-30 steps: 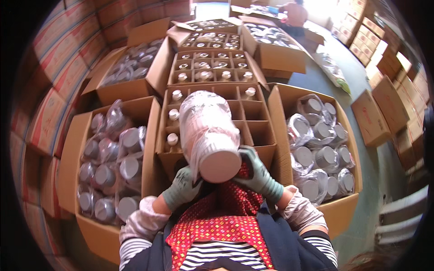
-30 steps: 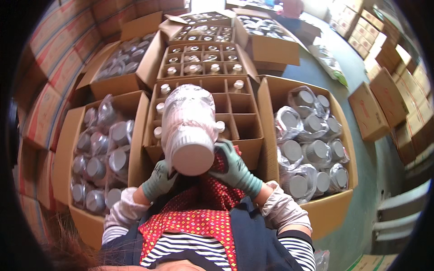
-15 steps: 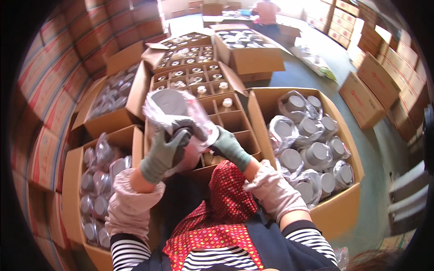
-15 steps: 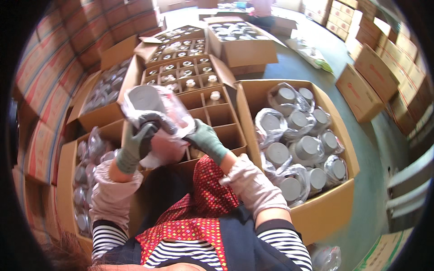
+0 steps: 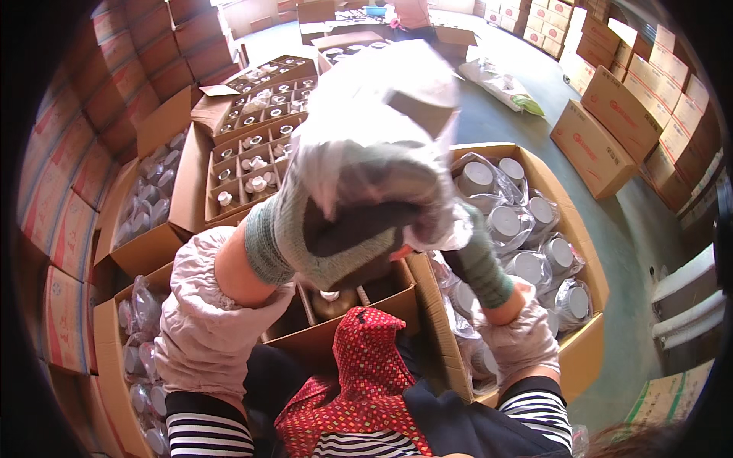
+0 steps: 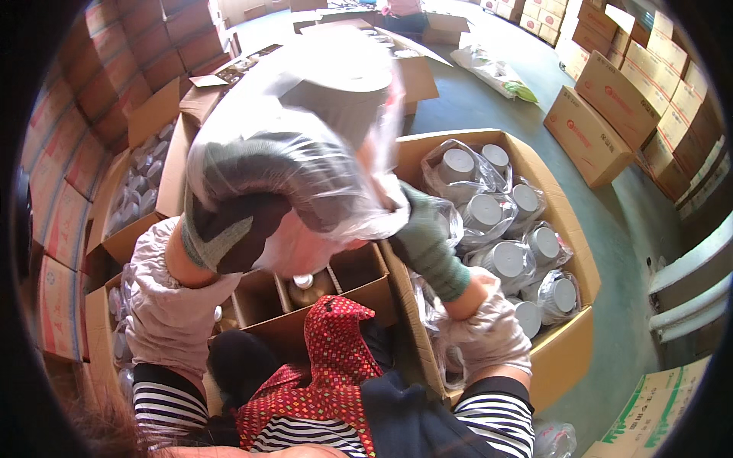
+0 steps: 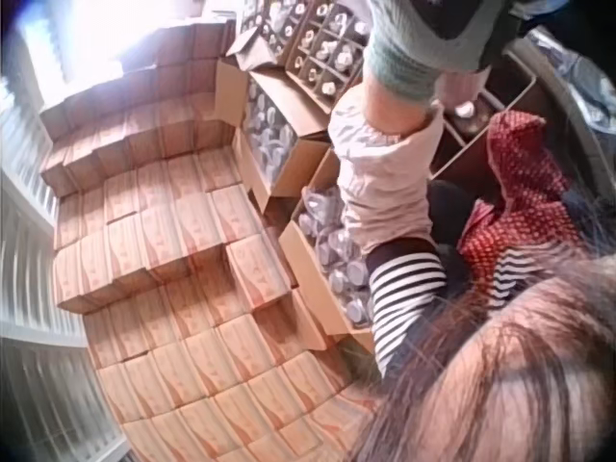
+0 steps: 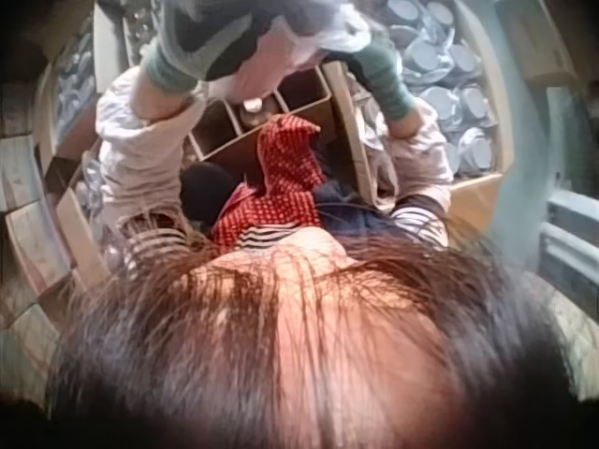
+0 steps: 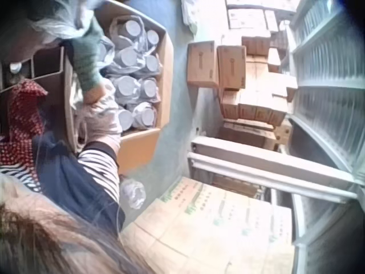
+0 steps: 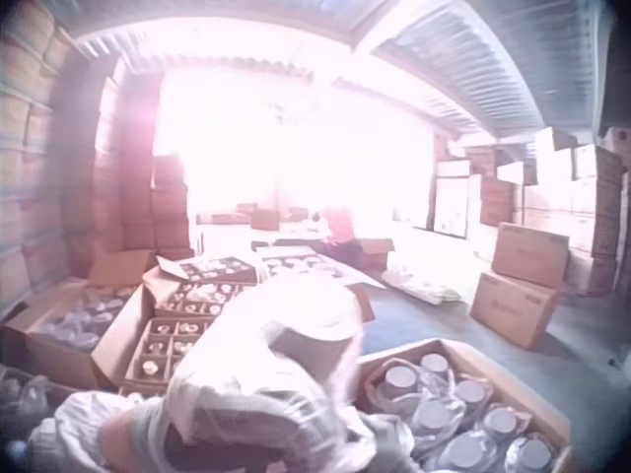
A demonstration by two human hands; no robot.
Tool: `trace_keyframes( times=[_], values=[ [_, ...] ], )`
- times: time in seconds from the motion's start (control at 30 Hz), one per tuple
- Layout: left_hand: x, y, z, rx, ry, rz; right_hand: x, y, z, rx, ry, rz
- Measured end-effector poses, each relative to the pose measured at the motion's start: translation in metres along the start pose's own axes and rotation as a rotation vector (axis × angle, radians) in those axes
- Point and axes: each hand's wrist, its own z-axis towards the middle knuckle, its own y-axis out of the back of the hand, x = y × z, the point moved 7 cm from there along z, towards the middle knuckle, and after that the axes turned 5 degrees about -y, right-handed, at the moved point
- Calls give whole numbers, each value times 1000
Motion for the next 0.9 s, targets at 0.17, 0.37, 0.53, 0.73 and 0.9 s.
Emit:
trace_keyframes(
  times=[0.17, 0.37, 0.53, 0.73, 0.9],
  values=[
    [36, -6, 14, -94, -173, 58, -22, 69, -1, -293, 98, -341],
    [90, -38, -27, -101, -199, 895, -127, 74, 8, -339, -80, -409],
    [169, -48, -40, -71, 103, 860, -210, 48, 23, -197, -44, -329],
    [238, -114, -37, -199, 140, 640, -310, 81, 37, -42, -200, -144],
    [228, -116, -30, -206, 380, 340, -277, 69, 7, 120, 87, -713]
  ],
)
